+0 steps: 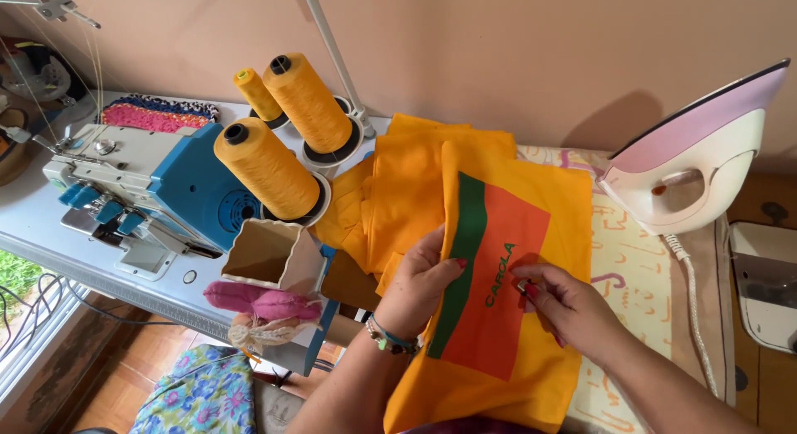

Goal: The person irons a yellow t-shirt with a name patch on an ironing board, repeatedly smoothing the front and sleeves. They adjust the shirt and reposition it several times to ensure even coverage. The iron is used consistently across the garment surface.

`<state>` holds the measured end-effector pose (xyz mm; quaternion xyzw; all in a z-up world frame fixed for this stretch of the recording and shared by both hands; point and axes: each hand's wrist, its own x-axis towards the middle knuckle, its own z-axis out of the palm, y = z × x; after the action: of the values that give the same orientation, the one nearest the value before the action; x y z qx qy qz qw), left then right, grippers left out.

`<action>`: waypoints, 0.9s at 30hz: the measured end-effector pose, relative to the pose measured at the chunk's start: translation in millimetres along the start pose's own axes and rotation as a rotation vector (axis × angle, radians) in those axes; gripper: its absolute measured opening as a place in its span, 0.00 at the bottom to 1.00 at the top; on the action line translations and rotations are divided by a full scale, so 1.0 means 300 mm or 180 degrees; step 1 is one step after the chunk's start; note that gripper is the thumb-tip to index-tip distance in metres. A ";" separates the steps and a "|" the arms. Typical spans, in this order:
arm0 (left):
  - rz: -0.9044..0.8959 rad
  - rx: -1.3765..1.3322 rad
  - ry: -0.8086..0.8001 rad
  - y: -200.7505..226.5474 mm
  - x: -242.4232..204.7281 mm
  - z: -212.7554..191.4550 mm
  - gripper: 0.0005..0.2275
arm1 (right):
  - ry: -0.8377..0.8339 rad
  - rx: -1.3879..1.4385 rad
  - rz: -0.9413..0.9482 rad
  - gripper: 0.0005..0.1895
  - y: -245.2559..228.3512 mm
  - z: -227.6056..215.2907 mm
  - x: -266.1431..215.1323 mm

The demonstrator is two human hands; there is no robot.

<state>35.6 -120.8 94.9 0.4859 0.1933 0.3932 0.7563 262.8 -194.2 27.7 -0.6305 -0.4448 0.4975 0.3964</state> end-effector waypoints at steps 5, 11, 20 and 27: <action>0.0023 0.0196 -0.0096 0.014 0.010 0.058 0.21 | 0.0160 0.0133 -0.0135 0.14 0.063 0.003 0.009; 0.0175 0.0918 0.0025 0.019 0.013 0.081 0.23 | 0.0269 -0.0161 0.0396 0.05 -0.034 0.019 -0.023; 0.0208 0.0751 -0.0037 0.005 0.015 0.069 0.19 | 0.0175 -0.0473 0.0072 0.07 -0.040 0.042 0.007; 0.0155 0.0564 -0.0066 -0.005 0.014 0.059 0.19 | 0.0271 -0.0391 0.0077 0.07 -0.028 0.042 0.011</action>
<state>50.9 -128.1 101.9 0.5596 0.2076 0.3877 0.7025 249.4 -187.8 32.1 -0.6796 -0.4496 0.4468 0.3694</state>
